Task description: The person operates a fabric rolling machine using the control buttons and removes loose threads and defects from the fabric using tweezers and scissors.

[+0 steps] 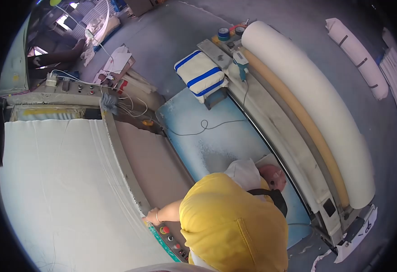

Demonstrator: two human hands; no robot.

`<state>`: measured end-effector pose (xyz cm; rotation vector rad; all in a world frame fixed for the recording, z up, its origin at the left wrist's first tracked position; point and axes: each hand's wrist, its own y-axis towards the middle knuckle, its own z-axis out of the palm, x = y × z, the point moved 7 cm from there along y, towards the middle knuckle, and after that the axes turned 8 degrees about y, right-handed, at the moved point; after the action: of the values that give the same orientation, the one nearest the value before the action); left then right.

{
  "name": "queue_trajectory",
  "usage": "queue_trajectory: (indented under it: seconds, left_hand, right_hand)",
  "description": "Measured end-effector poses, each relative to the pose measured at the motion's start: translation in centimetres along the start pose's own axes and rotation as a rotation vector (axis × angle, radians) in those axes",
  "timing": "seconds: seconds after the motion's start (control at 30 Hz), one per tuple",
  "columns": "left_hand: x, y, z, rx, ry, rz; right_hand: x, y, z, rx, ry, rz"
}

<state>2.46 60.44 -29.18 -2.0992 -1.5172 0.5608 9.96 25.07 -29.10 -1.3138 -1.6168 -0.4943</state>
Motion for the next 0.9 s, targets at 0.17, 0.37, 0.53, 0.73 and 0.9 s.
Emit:
queue_trajectory:
  seconds: [0.17, 0.37, 0.53, 0.73, 0.9]
  left_hand:
    - [0.2, -1.1, 1.4, 0.112, 0.041, -0.027]
    - [-24.9, -5.8, -11.7, 0.226, 0.067, -0.083]
    - [-9.6, -6.6, -0.6, 0.283, 0.039, -0.150]
    - [-2.3, -16.0, 12.2, 0.249, -0.172, -0.426]
    - [-1.2, -22.5, 16.8, -0.016, -0.685, -0.654]
  right_hand:
    - [0.2, -0.1, 0.0, 0.018, -0.011, 0.010]
    - [0.8, -1.1, -0.4, 0.023, -0.029, -0.006]
    - [1.0, -0.2, 0.3, -0.046, -0.080, -0.075]
    - [0.5, 0.0, 0.7, -0.007, -0.061, -0.100]
    - [0.4, -0.1, 0.3, 0.049, -0.116, -0.074]
